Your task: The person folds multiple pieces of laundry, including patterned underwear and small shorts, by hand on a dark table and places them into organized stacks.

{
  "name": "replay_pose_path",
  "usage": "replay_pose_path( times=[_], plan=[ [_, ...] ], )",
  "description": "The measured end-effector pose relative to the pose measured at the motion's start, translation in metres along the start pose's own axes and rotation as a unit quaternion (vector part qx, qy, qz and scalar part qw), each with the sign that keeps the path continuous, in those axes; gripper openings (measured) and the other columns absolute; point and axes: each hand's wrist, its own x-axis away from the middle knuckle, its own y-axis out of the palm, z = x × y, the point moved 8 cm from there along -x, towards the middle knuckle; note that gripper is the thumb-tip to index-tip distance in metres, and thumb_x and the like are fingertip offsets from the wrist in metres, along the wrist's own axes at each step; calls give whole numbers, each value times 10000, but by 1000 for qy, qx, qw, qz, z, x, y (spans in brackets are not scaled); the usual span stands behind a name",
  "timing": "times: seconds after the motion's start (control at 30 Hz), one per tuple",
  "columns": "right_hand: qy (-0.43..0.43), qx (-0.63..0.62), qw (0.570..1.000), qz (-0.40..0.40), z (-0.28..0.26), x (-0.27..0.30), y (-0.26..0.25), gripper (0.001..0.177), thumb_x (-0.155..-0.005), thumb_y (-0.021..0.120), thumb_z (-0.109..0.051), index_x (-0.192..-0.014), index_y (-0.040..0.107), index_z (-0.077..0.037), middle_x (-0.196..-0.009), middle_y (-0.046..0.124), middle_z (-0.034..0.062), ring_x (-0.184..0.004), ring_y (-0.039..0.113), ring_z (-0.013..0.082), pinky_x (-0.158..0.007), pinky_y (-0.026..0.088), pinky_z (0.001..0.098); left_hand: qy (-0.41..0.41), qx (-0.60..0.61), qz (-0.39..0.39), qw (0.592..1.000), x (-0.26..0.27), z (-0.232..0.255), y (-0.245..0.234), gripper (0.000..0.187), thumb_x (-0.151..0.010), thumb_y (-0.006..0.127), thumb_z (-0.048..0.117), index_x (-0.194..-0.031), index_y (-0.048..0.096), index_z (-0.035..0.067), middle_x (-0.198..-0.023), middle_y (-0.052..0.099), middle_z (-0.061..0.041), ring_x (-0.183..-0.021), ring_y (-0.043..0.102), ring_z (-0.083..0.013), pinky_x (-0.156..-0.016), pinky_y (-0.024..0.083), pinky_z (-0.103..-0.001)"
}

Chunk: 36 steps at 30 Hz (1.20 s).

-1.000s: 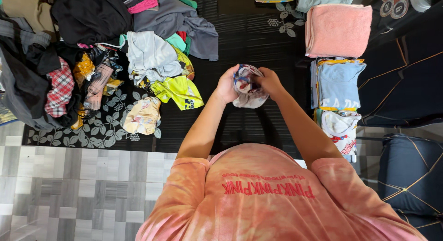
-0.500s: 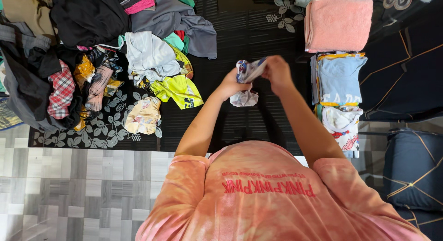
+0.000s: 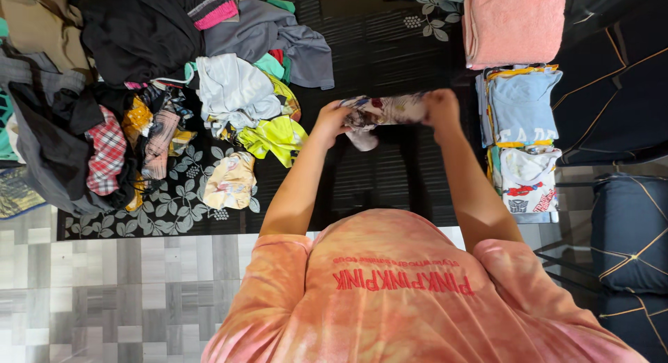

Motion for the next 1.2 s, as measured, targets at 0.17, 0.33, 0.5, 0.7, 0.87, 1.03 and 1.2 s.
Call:
replay_pose_path(
  times=[0.17,0.33,0.5,0.7,0.87,1.03,1.2],
  plan=[
    [-387,234,891,-44,-45,62,60,797,-651,926,-111,-1316,511,34,-1185,584,243,-1080,598,366,-901,512,459,133,-55,-89,986,10,39,43,225,-905,689,156,-1053,683,-13,-910,700,-77,-771,658,-160,-653,543,-317],
    [-288,132,924,-213,-41,77,117,498,-832,725,-10,-1316,606,-27,-1199,676,149,-1068,679,232,-889,573,369,190,-149,-163,957,52,63,62,281,-860,761,195,-1048,670,8,-921,702,-60,-820,660,-122,-727,552,-282],
    [-4,-167,966,-196,-18,68,116,250,-942,493,-34,-1170,596,-44,-1023,709,76,-895,706,168,-787,615,336,305,-298,-112,897,58,68,34,456,-690,870,183,-1042,627,24,-904,699,-81,-818,683,-181,-734,554,-337],
    [-136,26,966,-217,-50,106,129,269,-916,674,-65,-1176,624,-19,-1059,706,92,-934,688,156,-814,586,328,321,-468,49,822,11,28,-12,246,-736,770,79,-980,803,88,-1026,712,-164,-982,695,-320,-844,573,-422],
    [-251,230,934,-112,-73,120,105,405,-749,824,-121,-1111,686,-2,-988,744,137,-886,713,209,-790,565,354,-70,114,-271,953,24,-3,8,315,-904,669,186,-1197,697,74,-1180,719,-137,-1114,672,-315,-1015,548,-488],
    [-161,162,970,-82,-16,78,100,250,-845,727,-123,-1067,709,-9,-931,758,105,-857,731,208,-764,564,345,-109,314,-377,865,60,16,49,410,-925,554,296,-1201,682,20,-1190,732,-162,-1103,688,-352,-1010,537,-527],
    [-287,107,945,-117,8,65,110,358,-824,760,-62,-1146,636,31,-1059,729,121,-995,706,216,-862,547,340,-119,396,-419,808,79,34,63,449,-1050,525,419,-1269,643,46,-1261,707,-162,-1166,673,-351,-1047,526,-519]
  ],
)
